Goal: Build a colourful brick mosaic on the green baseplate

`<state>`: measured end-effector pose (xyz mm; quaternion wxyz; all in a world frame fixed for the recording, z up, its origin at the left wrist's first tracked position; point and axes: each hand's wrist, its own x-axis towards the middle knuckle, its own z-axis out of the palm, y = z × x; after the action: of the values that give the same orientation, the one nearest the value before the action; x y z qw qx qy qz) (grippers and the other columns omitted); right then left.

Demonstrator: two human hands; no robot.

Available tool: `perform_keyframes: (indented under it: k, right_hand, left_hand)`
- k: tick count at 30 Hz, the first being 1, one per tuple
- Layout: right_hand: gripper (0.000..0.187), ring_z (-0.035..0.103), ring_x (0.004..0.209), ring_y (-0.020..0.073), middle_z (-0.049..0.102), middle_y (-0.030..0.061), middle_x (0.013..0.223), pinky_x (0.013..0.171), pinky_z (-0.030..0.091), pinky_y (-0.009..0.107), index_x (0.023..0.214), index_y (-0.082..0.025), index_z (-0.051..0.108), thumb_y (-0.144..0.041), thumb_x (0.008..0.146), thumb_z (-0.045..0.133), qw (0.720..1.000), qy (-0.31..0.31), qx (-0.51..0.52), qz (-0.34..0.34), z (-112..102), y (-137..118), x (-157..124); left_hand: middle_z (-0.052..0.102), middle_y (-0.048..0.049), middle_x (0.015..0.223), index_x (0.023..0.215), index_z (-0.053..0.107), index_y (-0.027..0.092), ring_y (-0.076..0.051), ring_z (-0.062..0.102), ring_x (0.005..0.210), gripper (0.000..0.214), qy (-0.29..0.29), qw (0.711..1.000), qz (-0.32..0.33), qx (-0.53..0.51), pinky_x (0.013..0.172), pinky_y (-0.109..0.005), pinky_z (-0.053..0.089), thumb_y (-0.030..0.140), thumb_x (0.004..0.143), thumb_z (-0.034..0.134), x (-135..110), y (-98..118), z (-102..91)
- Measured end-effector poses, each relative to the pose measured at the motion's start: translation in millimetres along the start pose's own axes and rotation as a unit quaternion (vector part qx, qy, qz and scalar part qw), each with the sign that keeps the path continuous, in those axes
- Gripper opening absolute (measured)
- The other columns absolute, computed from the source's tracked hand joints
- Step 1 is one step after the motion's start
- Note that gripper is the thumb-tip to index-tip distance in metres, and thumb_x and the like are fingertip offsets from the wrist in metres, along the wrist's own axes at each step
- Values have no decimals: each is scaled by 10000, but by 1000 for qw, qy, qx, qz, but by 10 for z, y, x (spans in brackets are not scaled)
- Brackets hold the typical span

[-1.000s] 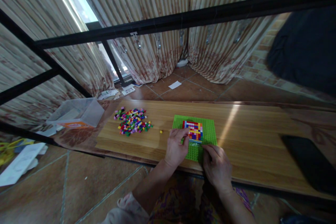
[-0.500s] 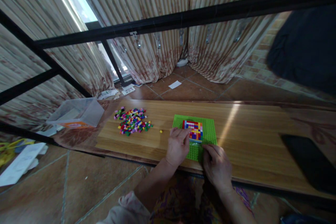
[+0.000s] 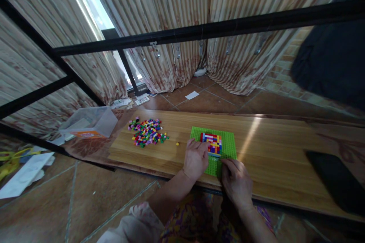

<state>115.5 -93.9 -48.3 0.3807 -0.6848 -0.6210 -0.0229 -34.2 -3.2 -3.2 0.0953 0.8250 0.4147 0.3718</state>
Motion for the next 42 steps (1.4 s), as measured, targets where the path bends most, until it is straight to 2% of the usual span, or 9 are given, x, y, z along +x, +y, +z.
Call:
perform_keyframes:
  k: [7,10,13,16,21,25,30,37,42]
  right_hand:
    - [251,620,917,230,694,91,957,810,512,369,959,-202,715,-253,914,473,991,7,116,62,20,-115,45]
    - [268,646,880,192,701,73,957,785,529,321,952,-207,694,-279,942,436,989,37,121,76,-119,-54,78]
    - [309,640,884,211,695,99,1010,802,529,351,1036,-190,677,-379,946,450,976,126,96,152,-523,292,75]
    - [485,610,971,302,674,160,1077,857,495,455,1149,-157,666,-515,872,493,945,189,-75,258,-1080,852,53]
    - [858,527,1177,434,568,264,1300,943,419,564,1421,-78,454,-651,787,529,896,99,-264,342,-1597,1550,46]
    - [903,526,1205,439,556,264,1326,939,422,558,1477,-77,358,-654,800,519,888,23,-256,382,-1530,1650,21]
    - [831,557,1150,444,592,259,1273,907,430,556,1460,-85,381,-598,824,530,886,36,-267,377,-1434,1560,15]
    - [893,591,1090,421,617,254,1229,872,431,519,1503,-89,290,-555,808,603,905,23,-261,335,-1201,1156,10]
    - [940,570,1131,419,604,262,1252,892,420,496,1488,-58,283,-584,792,635,932,-1,-223,286,-986,893,40]
  left_hand:
    - [749,-26,864,1017,696,225,-188,671,821,211,9,1000,13,16,957,-425,464,112,919,547,-12,-23,-14]
    - [748,-36,861,1024,693,220,-198,676,809,222,22,999,31,18,901,-417,496,116,935,517,0,-55,-27]
    - [753,-42,921,1082,675,223,-205,687,852,225,33,998,55,5,884,-409,527,147,940,517,-12,-82,-72]
    - [730,-73,1082,1217,627,226,-216,674,1005,299,58,997,43,-10,906,-384,550,186,944,514,-107,-116,-147]
    - [679,-96,1210,1220,628,218,-242,648,1126,309,61,998,-25,-4,1001,-433,542,254,939,506,-383,-250,-257]
    - [674,-97,1238,1166,644,215,-253,654,1139,285,40,998,-55,-4,989,-433,560,297,927,513,-527,-408,-305]
    - [715,-79,1150,1121,663,224,-229,721,979,291,49,997,-62,16,895,-369,607,326,901,503,-536,-534,-303]
    - [726,-70,1101,1099,662,229,-244,719,970,286,49,996,-73,33,796,-354,627,332,891,497,-519,-502,-281]
    - [728,-82,1064,1075,665,200,-236,716,960,277,62,995,-58,57,886,-366,600,323,906,483,-538,-499,-262]
